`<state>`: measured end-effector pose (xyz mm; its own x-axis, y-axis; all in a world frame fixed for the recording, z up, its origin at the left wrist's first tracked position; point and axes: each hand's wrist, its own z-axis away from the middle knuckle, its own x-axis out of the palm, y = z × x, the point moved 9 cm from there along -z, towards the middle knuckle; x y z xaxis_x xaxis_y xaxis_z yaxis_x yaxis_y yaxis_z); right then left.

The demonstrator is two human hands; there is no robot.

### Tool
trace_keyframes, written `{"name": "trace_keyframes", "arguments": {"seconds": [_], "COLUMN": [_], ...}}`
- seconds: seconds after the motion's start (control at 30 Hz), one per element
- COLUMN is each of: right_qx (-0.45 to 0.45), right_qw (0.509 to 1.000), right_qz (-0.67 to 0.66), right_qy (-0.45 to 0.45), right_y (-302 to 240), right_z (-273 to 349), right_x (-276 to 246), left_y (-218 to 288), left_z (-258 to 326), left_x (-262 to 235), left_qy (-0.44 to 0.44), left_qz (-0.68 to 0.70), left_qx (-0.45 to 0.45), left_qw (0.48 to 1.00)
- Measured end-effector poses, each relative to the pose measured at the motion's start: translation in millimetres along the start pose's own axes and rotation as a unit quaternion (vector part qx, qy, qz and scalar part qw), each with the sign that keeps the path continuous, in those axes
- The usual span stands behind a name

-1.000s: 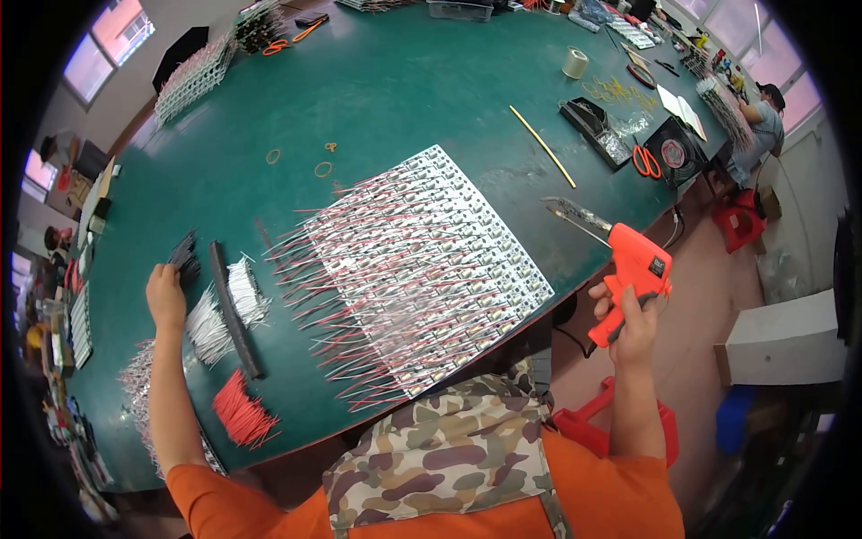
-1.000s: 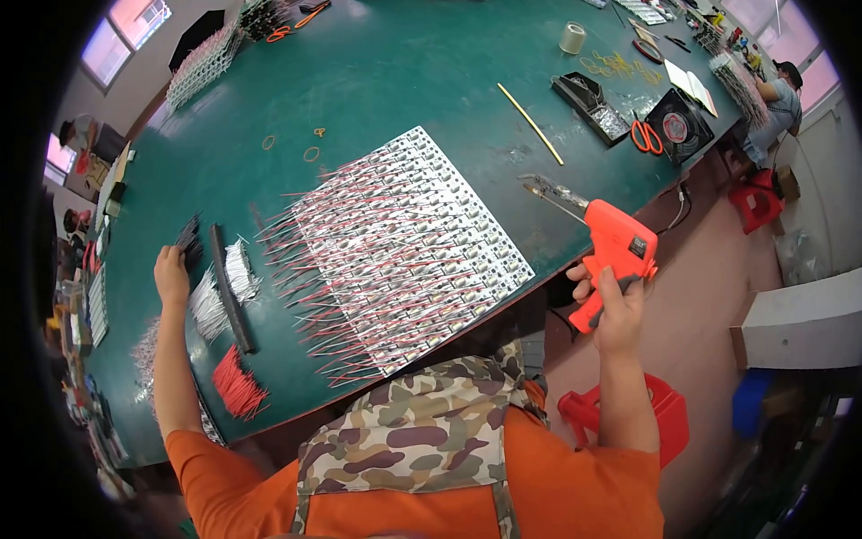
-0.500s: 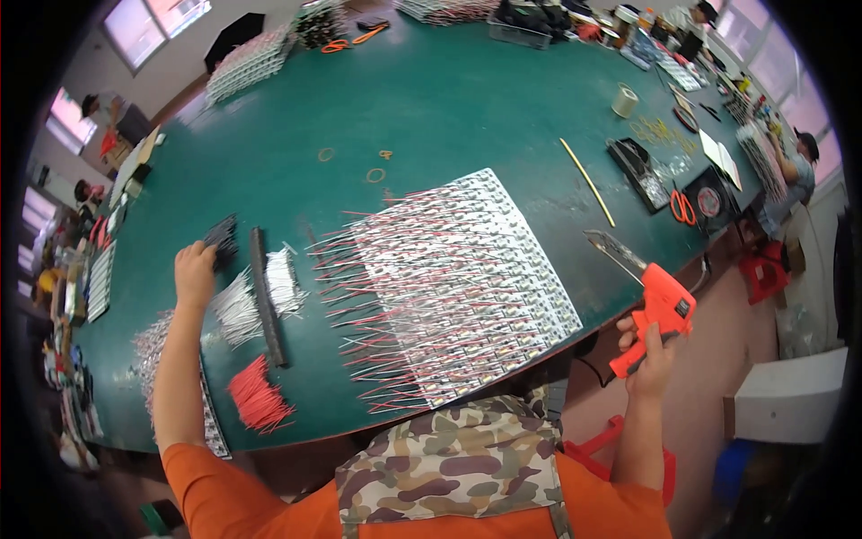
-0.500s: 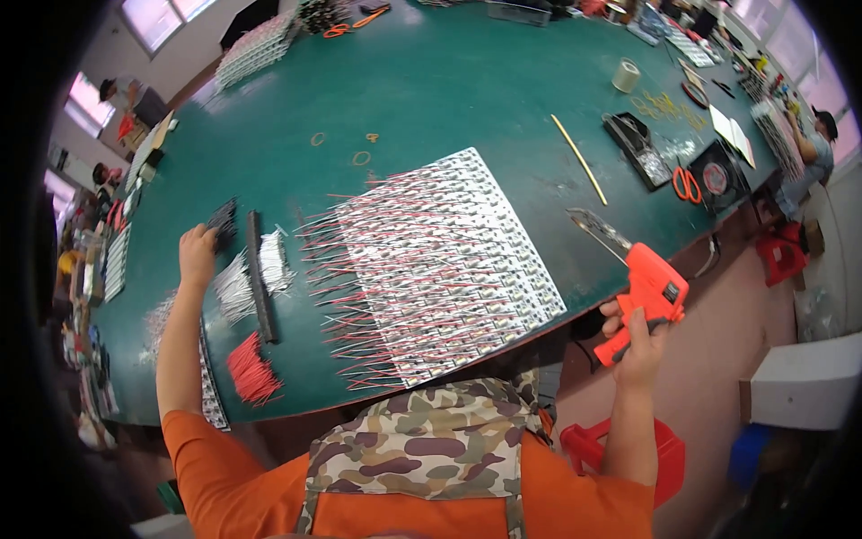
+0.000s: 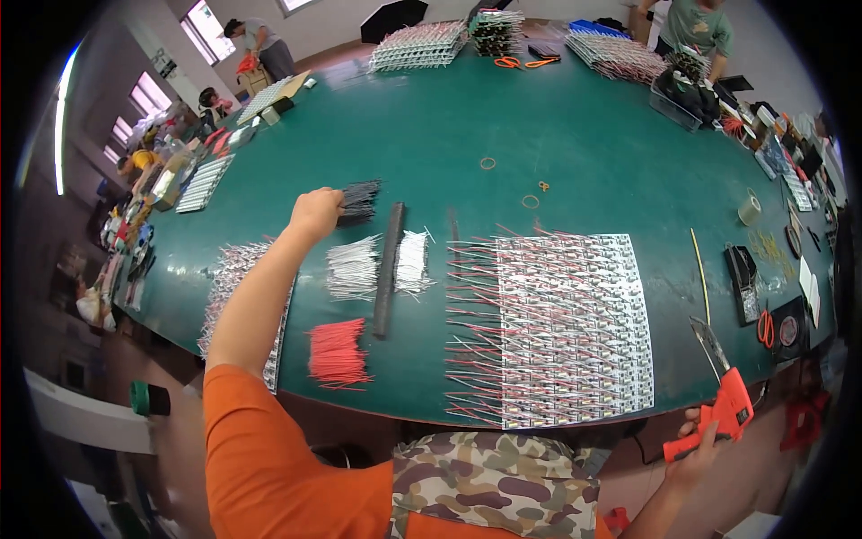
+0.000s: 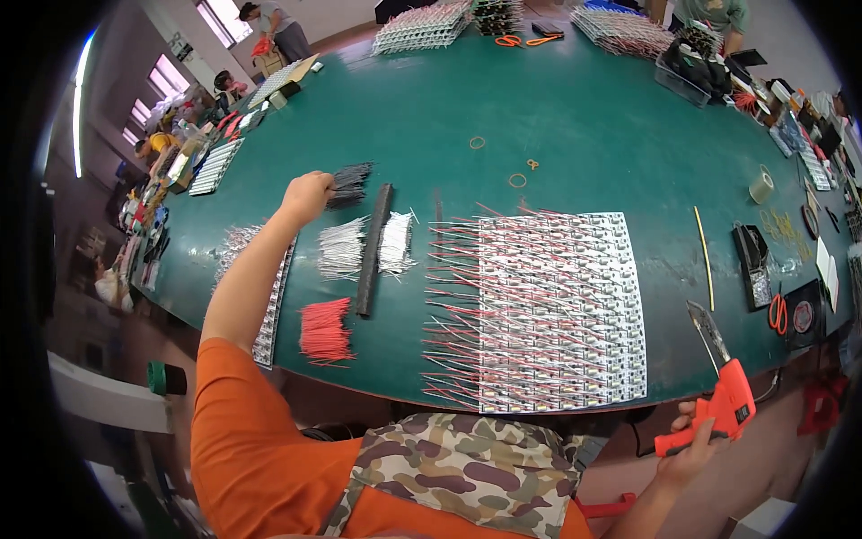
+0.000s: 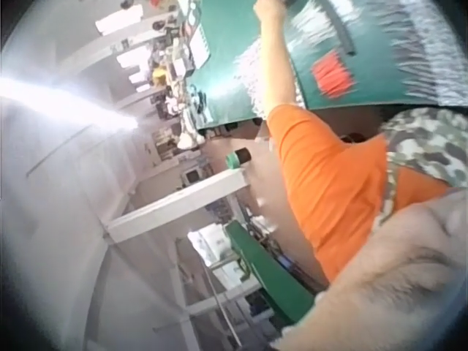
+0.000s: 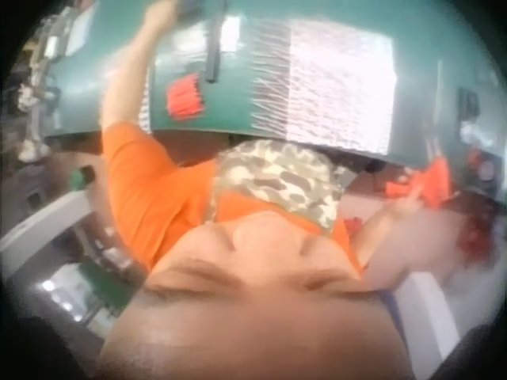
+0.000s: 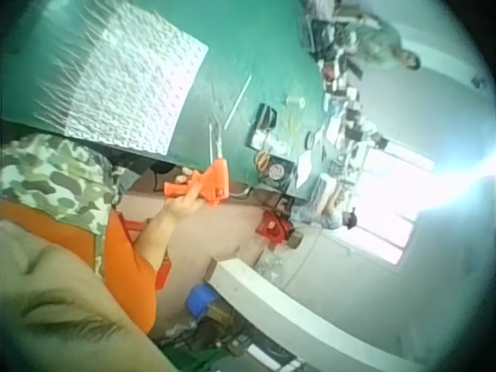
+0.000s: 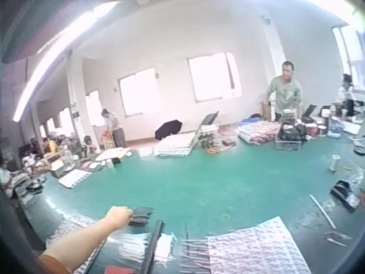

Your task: The person arranges bundles of wires on a workbench and solders components onto electronic circuit board panels using a soldering gun.

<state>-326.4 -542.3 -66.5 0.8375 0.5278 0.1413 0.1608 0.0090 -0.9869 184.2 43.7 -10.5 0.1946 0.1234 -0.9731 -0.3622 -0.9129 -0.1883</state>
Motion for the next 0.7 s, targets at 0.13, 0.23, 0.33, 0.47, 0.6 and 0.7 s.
{"name": "trace_keyframes", "arguments": {"seconds": [0.13,0.23,0.33,0.47,0.6,0.7], "right_qx": [-0.007,-0.019,-0.033,-0.012,-0.016,-0.008], "right_qw": [1.0,1.0,0.999,0.998,0.998,0.998], "right_qz": [-0.014,-0.017,-0.018,-0.039,-0.05,-0.047], "right_qy": [-0.009,-0.007,-0.028,-0.04,-0.033,-0.031], "right_y": [-7,-16,-19,-11,-7,-7], "right_z": [0,3,1,2,4,7], "right_x": [5,17,22,20,10,1], "left_y": [12,47,99,165,195,204], "left_z": [-11,-27,-46,-60,-53,-60], "left_x": [-21,-45,-56,-39,-1,-10], "left_qy": [-0.014,-0.01,-0.028,-0.123,-0.134,-0.137], "left_qz": [-0.01,-0.111,-0.208,-0.287,-0.298,-0.292], "left_qx": [0.007,0.068,0.141,0.199,0.228,0.232], "left_qw": [1.0,0.991,0.968,0.929,0.917,0.918]}}
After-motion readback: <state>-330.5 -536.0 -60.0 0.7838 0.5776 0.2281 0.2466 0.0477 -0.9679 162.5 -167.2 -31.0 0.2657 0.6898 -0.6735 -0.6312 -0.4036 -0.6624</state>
